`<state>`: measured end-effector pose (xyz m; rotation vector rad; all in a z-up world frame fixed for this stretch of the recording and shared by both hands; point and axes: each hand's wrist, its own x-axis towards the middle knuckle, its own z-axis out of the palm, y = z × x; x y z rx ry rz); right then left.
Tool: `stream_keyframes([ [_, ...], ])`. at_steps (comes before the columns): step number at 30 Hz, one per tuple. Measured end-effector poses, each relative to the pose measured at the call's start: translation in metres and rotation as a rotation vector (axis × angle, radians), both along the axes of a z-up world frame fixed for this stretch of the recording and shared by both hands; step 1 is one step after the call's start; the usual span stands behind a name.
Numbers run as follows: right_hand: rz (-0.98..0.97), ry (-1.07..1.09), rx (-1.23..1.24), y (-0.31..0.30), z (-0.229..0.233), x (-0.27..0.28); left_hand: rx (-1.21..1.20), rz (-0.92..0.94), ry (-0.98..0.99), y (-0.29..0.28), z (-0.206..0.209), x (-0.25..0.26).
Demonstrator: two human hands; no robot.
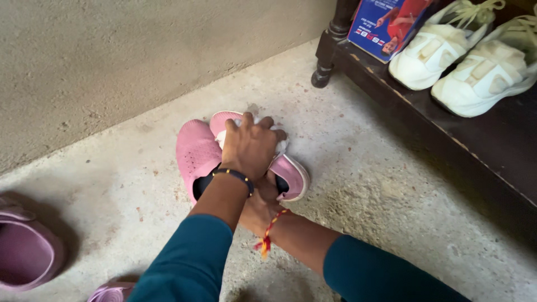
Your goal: The person wipes a pair of pink slip-on shoes with a white cloth, then places them on a wooden shoe rack. Next, the person wipes a pair of pink children's clogs and places them on the same rack.
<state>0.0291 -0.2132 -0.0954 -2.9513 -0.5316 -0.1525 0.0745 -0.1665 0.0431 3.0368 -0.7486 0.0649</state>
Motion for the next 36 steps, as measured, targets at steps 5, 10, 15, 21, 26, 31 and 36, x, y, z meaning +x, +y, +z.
stream_keyframes([
  [5,0.103,-0.230,-0.233,-0.004,0.004,-0.004,-0.145,0.052,-0.018,0.005,-0.004,-0.006],
  [10,0.192,-0.052,-0.547,-0.024,0.033,-0.004,-0.214,0.164,0.032,0.016,0.004,-0.003],
  [15,0.198,-0.170,-0.468,-0.038,0.056,-0.012,-0.171,0.345,0.074,0.014,0.012,0.003],
  [21,0.201,0.287,-0.494,-0.033,0.048,-0.007,-0.375,0.012,0.134,0.003,-0.001,-0.007],
  [26,0.223,0.266,-0.478,-0.038,0.053,-0.008,-0.131,0.010,-0.020,0.010,-0.008,-0.004],
  [31,0.180,0.239,-0.305,-0.037,0.074,-0.014,0.031,0.193,-0.033,0.017,-0.003,0.004],
  [36,0.136,0.243,-0.082,-0.042,0.101,-0.007,0.013,0.392,0.029,0.038,0.004,0.004],
])
